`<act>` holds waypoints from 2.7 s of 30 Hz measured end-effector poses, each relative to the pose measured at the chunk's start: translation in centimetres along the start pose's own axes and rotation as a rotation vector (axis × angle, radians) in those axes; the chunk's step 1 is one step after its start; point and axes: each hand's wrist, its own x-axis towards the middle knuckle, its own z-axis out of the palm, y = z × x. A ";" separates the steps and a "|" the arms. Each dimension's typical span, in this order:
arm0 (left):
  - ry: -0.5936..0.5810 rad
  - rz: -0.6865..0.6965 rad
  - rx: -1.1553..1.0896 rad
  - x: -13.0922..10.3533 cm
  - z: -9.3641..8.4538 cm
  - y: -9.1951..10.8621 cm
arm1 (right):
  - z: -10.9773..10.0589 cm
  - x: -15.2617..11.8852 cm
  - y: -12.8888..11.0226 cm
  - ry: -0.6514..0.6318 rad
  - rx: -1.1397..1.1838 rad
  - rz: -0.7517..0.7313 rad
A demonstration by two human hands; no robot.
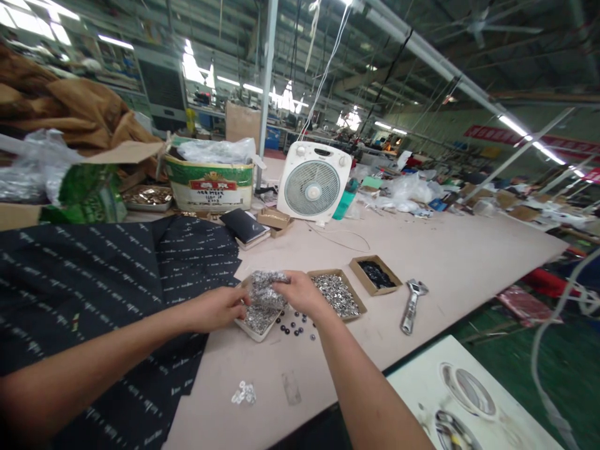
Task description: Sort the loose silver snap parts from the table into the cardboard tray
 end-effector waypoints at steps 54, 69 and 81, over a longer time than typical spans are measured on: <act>0.343 0.247 -0.332 2.5 1.5 -2.9 | 3.6 -1.7 -0.7 0.325 -0.043 -0.079; 0.401 0.220 0.035 2.4 1.4 -2.6 | 7.0 -1.4 2.8 0.371 -0.596 -0.142; 0.367 0.172 0.181 2.5 1.6 -2.5 | 8.4 -1.1 3.0 0.384 -0.652 -0.171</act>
